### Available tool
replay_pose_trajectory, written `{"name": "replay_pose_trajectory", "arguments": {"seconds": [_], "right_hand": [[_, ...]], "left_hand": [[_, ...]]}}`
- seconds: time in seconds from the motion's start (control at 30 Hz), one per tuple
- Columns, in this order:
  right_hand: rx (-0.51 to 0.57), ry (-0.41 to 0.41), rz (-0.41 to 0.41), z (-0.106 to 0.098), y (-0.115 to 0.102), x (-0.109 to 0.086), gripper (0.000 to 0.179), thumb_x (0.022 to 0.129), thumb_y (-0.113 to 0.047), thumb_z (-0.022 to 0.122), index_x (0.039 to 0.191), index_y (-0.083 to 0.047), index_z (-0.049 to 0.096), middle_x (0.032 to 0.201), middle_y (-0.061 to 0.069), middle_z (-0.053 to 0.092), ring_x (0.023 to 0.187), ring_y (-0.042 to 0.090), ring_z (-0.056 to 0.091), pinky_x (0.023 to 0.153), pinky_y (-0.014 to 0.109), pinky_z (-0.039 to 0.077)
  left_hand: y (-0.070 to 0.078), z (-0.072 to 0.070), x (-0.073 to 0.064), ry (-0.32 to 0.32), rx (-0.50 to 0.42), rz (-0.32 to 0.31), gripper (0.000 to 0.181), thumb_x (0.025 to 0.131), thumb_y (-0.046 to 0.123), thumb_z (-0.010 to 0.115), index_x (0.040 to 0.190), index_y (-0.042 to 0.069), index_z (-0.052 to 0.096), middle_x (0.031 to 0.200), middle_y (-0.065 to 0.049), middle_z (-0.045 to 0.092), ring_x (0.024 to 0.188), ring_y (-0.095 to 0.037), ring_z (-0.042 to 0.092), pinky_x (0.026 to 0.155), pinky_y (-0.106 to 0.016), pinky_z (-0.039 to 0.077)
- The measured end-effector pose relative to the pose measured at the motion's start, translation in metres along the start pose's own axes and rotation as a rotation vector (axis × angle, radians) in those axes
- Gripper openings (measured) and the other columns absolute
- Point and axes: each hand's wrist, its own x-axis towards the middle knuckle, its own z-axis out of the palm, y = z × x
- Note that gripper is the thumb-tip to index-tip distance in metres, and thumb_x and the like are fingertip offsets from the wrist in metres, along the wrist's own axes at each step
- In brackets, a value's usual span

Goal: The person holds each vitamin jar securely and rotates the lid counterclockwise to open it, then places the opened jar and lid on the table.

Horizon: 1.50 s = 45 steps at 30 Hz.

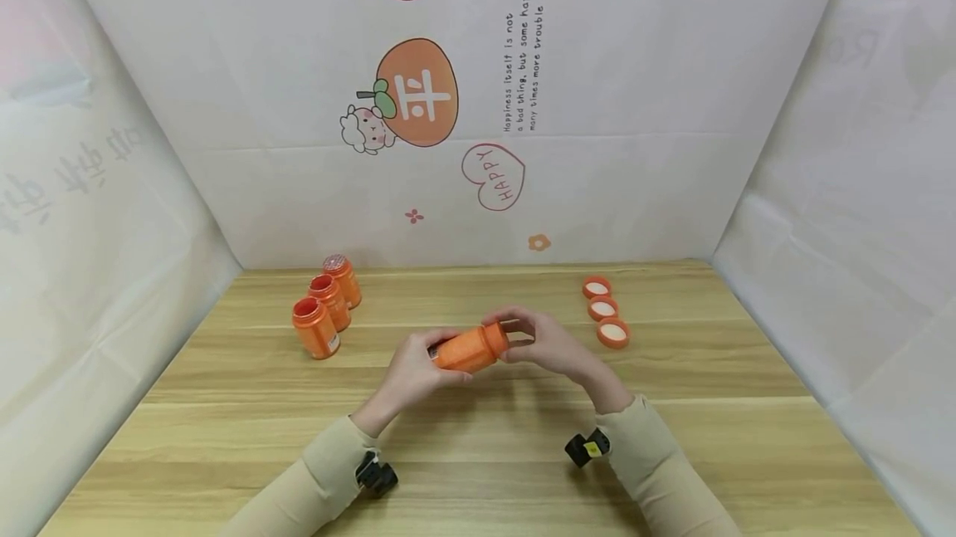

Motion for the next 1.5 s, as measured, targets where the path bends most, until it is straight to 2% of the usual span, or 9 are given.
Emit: {"name": "replay_pose_trajectory", "arguments": {"seconds": [0.13, 0.33, 0.43, 0.53, 0.67, 0.97, 1.1, 1.27, 1.5], "right_hand": [[0.04, -0.002, -0.055, 0.0, 0.002, 0.001, 0.041, 0.081, 0.0, 0.068, 0.119, -0.01, 0.059, 0.134, 0.01, 0.053, 0.127, 0.029, 0.047, 0.099, 0.046, 0.044], [0.048, 0.001, -0.08, -0.001, 0.003, 0.002, 0.037, 0.078, 0.008, 0.066, 0.11, -0.008, 0.059, 0.135, 0.008, 0.052, 0.127, 0.026, 0.046, 0.102, 0.051, 0.04], [0.036, 0.005, -0.091, -0.001, 0.002, 0.001, 0.035, 0.08, 0.005, 0.067, 0.112, -0.009, 0.059, 0.135, 0.008, 0.052, 0.129, 0.029, 0.044, 0.101, 0.052, 0.04], [0.021, 0.02, -0.084, -0.001, 0.0, 0.001, 0.032, 0.085, -0.005, 0.067, 0.115, -0.01, 0.059, 0.136, 0.008, 0.052, 0.13, 0.031, 0.043, 0.098, 0.047, 0.044], [-0.019, 0.074, -0.016, 0.001, -0.002, 0.002, 0.034, 0.091, -0.022, 0.063, 0.123, -0.014, 0.057, 0.133, 0.007, 0.054, 0.125, 0.028, 0.048, 0.093, 0.038, 0.048], [-0.061, 0.156, 0.155, 0.007, -0.005, 0.009, 0.048, 0.094, -0.044, 0.053, 0.13, -0.013, 0.05, 0.128, 0.014, 0.056, 0.114, 0.028, 0.056, 0.087, 0.04, 0.052], [-0.078, 0.153, 0.271, 0.01, -0.004, 0.011, 0.06, 0.092, -0.052, 0.052, 0.135, -0.011, 0.044, 0.13, 0.017, 0.053, 0.114, 0.028, 0.056, 0.084, 0.04, 0.053], [-0.088, 0.13, 0.382, 0.013, -0.005, 0.012, 0.07, 0.09, -0.059, 0.049, 0.136, -0.008, 0.041, 0.126, 0.019, 0.052, 0.1, 0.023, 0.06, 0.085, 0.044, 0.052], [-0.139, 0.123, 0.445, 0.013, -0.008, 0.012, 0.07, 0.089, -0.062, 0.047, 0.13, -0.005, 0.047, 0.118, 0.015, 0.055, 0.094, 0.023, 0.059, 0.082, 0.043, 0.053]], "left_hand": [[0.001, 0.0, 0.0, 0.005, 0.013, 0.0, 0.059, 0.063, 0.026, 0.087, 0.117, 0.013, 0.066, 0.106, -0.002, 0.068, 0.088, -0.015, 0.059, 0.076, -0.034, 0.048], [0.002, 0.0, 0.0, 0.004, 0.024, 0.006, 0.059, 0.063, 0.026, 0.087, 0.117, 0.014, 0.066, 0.107, -0.002, 0.068, 0.088, -0.015, 0.06, 0.076, -0.033, 0.048], [0.002, 0.0, 0.001, 0.002, 0.02, 0.003, 0.059, 0.063, 0.026, 0.087, 0.117, 0.014, 0.066, 0.107, -0.002, 0.068, 0.088, -0.015, 0.059, 0.076, -0.032, 0.048], [0.002, -0.001, 0.001, 0.002, 0.011, -0.002, 0.059, 0.063, 0.025, 0.087, 0.117, 0.014, 0.065, 0.107, -0.001, 0.068, 0.087, -0.015, 0.059, 0.076, -0.032, 0.048], [0.002, -0.002, 0.001, 0.004, 0.003, 0.007, 0.058, 0.064, 0.023, 0.087, 0.117, 0.013, 0.066, 0.106, -0.002, 0.068, 0.087, -0.015, 0.059, 0.076, -0.034, 0.048], [0.003, 0.001, 0.0, 0.001, 0.037, 0.026, 0.058, 0.064, 0.025, 0.087, 0.117, 0.013, 0.066, 0.107, -0.002, 0.068, 0.088, -0.014, 0.06, 0.077, -0.033, 0.049], [0.003, 0.001, 0.0, 0.009, 0.048, 0.039, 0.058, 0.064, 0.022, 0.087, 0.117, 0.013, 0.066, 0.107, -0.002, 0.068, 0.088, -0.015, 0.06, 0.078, -0.034, 0.048], [0.004, 0.002, -0.001, 0.012, 0.068, 0.061, 0.057, 0.063, 0.019, 0.087, 0.116, 0.013, 0.066, 0.107, -0.001, 0.068, 0.09, -0.015, 0.06, 0.079, -0.034, 0.048], [0.006, 0.002, -0.003, 0.015, 0.072, 0.067, 0.057, 0.064, 0.015, 0.087, 0.117, 0.012, 0.065, 0.108, -0.003, 0.068, 0.092, -0.016, 0.061, 0.08, -0.035, 0.049]]}}
